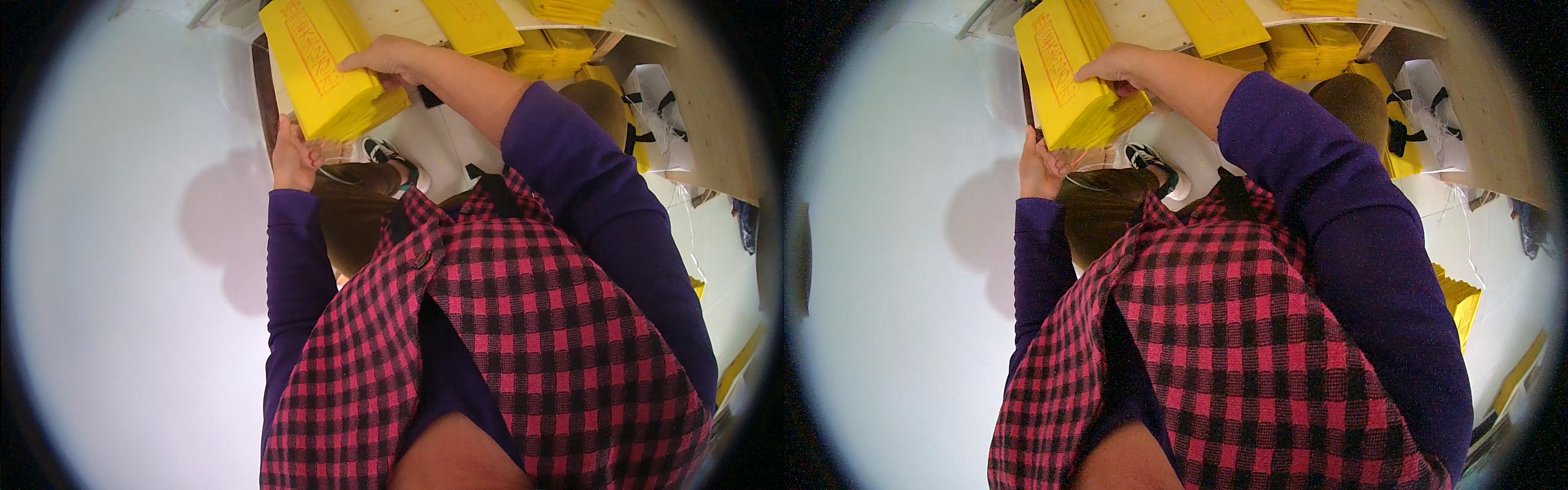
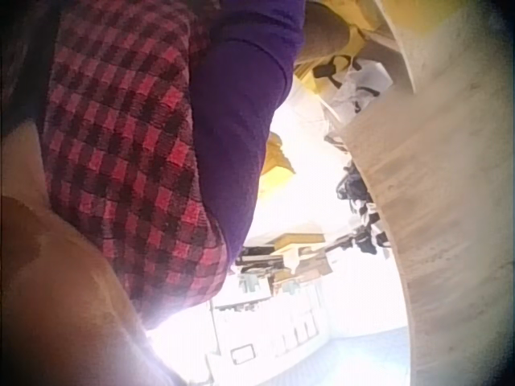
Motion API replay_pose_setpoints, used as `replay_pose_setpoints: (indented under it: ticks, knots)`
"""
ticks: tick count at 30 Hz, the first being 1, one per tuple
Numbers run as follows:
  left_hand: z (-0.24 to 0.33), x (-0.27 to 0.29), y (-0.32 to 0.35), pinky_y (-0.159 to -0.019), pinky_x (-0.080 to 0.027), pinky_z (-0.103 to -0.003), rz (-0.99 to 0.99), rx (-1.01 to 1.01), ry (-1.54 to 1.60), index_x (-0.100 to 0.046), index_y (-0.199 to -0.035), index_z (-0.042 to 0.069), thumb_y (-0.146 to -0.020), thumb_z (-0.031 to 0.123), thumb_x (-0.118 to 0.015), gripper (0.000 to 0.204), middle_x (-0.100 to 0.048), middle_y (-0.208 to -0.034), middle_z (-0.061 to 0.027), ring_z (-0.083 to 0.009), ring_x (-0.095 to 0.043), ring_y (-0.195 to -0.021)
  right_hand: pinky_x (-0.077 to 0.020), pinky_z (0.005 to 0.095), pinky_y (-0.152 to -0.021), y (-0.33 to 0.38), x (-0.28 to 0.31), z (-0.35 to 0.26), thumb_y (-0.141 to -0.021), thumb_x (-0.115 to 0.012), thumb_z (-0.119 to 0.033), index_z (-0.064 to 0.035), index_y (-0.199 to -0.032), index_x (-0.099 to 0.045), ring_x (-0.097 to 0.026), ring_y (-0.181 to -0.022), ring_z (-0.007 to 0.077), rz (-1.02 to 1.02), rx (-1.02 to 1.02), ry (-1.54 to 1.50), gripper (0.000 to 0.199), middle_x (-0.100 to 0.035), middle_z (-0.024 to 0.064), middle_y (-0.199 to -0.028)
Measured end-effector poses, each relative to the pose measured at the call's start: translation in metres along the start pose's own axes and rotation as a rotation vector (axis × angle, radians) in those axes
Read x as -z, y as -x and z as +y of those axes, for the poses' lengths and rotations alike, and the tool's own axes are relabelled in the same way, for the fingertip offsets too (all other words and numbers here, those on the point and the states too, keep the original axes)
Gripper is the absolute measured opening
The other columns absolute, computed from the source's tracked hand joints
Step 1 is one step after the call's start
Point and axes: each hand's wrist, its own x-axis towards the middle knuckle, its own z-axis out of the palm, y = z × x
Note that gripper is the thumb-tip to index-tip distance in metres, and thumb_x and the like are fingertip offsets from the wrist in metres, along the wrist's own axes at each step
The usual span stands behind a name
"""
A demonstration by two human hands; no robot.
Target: The person stacks yellow paper sheets on a wooden table, aligns them, and uses a wooden block to press the stack. The person then gathers the stack and ties it with a white string.
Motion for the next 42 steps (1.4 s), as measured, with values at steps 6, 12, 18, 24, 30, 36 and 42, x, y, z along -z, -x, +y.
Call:
replay_pose_setpoints:
  ticks: [6,12,18,24,30,36,42]
  knots:
    - [0.002,0.002,0.0,-0.046,-0.03,-0.024,-0.019,-0.007,0.021,-0.051,-0.101,0.01,-0.09,0.06,-0.037,0.053,-0.054,-0.087,-0.0045,-0.0112,-0.033,-0.05,-0.0415,0.0234,-0.044,-0.005,0.003,-0.005,-0.073,-0.072,-0.035,-0.009,-0.083,-0.062,-0.051,-0.051,0.0098,-0.012,-0.013,-0.033,0.03,-0.058,0.0015,-0.068]
    - [-0.009,0.002,0.001,-0.045,-0.028,-0.023,0.053,-0.063,0.075,-0.053,-0.097,0.008,-0.092,0.053,-0.038,0.047,-0.054,-0.08,-0.003,-0.0096,-0.033,-0.048,-0.0345,0.0194,-0.036,-0.012,0.007,-0.004,-0.074,-0.07,-0.035,-0.0115,-0.078,-0.061,-0.048,-0.044,0.0074,-0.089,0.012,-0.185,0.025,-0.058,0.0,-0.062]
    - [-0.025,-0.002,-0.001,-0.043,-0.028,-0.023,0.198,-0.077,0.08,-0.053,-0.095,0.011,-0.093,0.034,-0.047,0.024,-0.054,-0.076,-0.0012,-0.0079,-0.035,-0.048,-0.0323,0.0193,-0.035,-0.012,0.009,-0.009,-0.077,-0.068,-0.035,-0.0121,-0.081,-0.061,-0.049,-0.044,0.0073,-0.118,-0.003,-0.294,0.025,-0.06,-0.0008,-0.064]
    - [-0.036,-0.004,-0.001,-0.044,-0.03,-0.024,0.211,-0.089,0.083,-0.051,-0.093,0.011,-0.088,0.022,-0.052,0.011,-0.05,-0.075,-0.0003,-0.0098,-0.038,-0.049,-0.0299,0.0197,-0.035,-0.014,0.015,-0.002,-0.079,-0.065,-0.039,-0.0129,-0.081,-0.061,-0.048,-0.044,0.0071,-0.157,-0.007,-0.25,0.026,-0.06,-0.0011,-0.065]
    - [-0.042,-0.009,0.0,-0.044,-0.03,-0.024,0.205,-0.142,0.048,-0.05,-0.103,0.009,-0.085,0.014,-0.056,0.02,-0.051,-0.079,-0.0004,-0.0096,-0.038,-0.05,-0.0314,0.0198,-0.036,-0.014,0.021,0.002,-0.079,-0.065,-0.039,-0.0134,-0.081,-0.061,-0.048,-0.045,0.0071,-0.099,-0.045,-0.24,0.026,-0.06,-0.0011,-0.065]
    - [-0.042,-0.011,0.0,-0.044,-0.03,-0.024,0.198,-0.148,0.035,-0.049,-0.113,0.007,-0.084,0.012,-0.058,0.031,-0.053,-0.082,-0.0004,-0.009,-0.038,-0.049,-0.0345,0.0201,-0.038,-0.003,0.018,-0.002,-0.079,-0.066,-0.038,-0.0129,-0.082,-0.061,-0.05,-0.047,0.0079,-0.009,-0.019,-0.239,0.026,-0.061,-0.0002,-0.069]
    - [-0.044,-0.015,0.003,-0.043,-0.031,-0.023,0.248,-0.272,-0.043,-0.048,-0.117,0.007,-0.084,0.013,-0.058,0.034,-0.053,-0.083,0.0002,-0.0078,-0.039,-0.049,-0.0356,0.021,-0.039,-0.002,0.017,-0.008,-0.077,-0.065,-0.04,-0.0134,-0.079,-0.06,-0.049,-0.046,0.0092,0.012,-0.007,-0.191,0.027,-0.059,0.0006,-0.066]
